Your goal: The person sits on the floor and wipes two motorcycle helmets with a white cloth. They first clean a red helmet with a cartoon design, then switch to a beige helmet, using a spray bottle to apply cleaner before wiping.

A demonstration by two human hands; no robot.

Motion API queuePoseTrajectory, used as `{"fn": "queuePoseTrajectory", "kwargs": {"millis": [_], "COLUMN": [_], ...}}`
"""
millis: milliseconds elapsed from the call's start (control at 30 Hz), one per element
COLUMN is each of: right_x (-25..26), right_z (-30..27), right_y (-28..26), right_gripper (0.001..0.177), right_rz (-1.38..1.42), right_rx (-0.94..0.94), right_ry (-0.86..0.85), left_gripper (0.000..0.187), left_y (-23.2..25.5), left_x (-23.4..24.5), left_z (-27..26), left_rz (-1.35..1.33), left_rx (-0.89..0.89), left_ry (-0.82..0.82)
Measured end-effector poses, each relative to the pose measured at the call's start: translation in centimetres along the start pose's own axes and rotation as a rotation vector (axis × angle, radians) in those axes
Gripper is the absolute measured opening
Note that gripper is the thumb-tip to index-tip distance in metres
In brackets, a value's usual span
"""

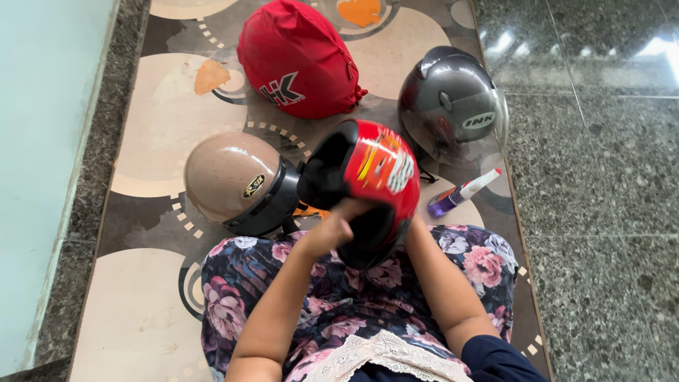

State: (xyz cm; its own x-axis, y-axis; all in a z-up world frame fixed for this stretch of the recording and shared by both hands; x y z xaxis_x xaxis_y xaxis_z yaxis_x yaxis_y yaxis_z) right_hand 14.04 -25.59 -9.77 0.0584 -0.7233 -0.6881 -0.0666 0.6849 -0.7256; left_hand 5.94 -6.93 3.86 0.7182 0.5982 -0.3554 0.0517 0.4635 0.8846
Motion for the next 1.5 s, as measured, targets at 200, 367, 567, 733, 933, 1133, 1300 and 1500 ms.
{"fn": "queuePoseTrajectory", "kwargs": {"millis": [200, 367, 567, 733, 933, 1133, 1300, 1500], "right_x": [-3.0, -7.2, -18.7, -18.9, -16.8, -23.7, -25.2, -22.5], "right_z": [-1.9, -4.3, -10.8, -8.9, -6.5, -12.8, -12.5, -6.2], "right_y": [-4.6, -10.4, -8.5, -11.3, -15.3, -9.6, -11.1, -18.1], "right_gripper": [0.041, 0.035, 0.025, 0.019, 0.025, 0.028, 0.029, 0.020], "right_rz": [-0.249, -0.863, -1.724, -1.694, -1.523, -1.690, -1.751, -1.503], "right_rx": [0.174, 0.460, 1.122, 1.070, 0.763, 1.108, 1.152, 0.579], "right_ry": [0.119, 0.246, 0.016, 0.173, 0.323, -0.035, 0.030, 0.225], "left_gripper": [0.045, 0.042, 0.047, 0.063, 0.074, 0.067, 0.073, 0.078], "left_y": [0.3, -3.1, -8.6, -7.3, -7.0, -6.8, -6.7, -6.7], "left_x": [1.3, 2.4, 4.8, 3.8, 4.6, 4.9, 4.4, 3.8], "left_z": [0.1, -0.8, -1.3, -2.8, -4.3, -4.0, -4.3, -5.2], "left_rz": [-0.958, -0.538, -0.877, -0.867, -0.554, -0.685, -0.817, -0.688], "left_rx": [-0.076, -0.125, 0.032, -0.019, 0.021, -0.001, 0.022, 0.035], "left_ry": [0.223, 0.246, 0.284, 0.243, 0.253, 0.249, 0.238, 0.209]}}
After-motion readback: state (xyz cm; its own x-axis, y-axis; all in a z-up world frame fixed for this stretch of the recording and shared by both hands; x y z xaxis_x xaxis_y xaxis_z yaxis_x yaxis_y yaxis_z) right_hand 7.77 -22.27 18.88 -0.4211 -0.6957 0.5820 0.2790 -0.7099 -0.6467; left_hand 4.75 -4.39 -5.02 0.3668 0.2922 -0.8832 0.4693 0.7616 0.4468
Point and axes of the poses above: each hand's wrist, its own z-axis towards the middle knuckle, its own x-axis out of the back of the hand, y = z × x, the point moved 6 cm from there along z, towards the middle knuckle, and after that the axes turned 14 degrees about -z, right-handed, at the moved point
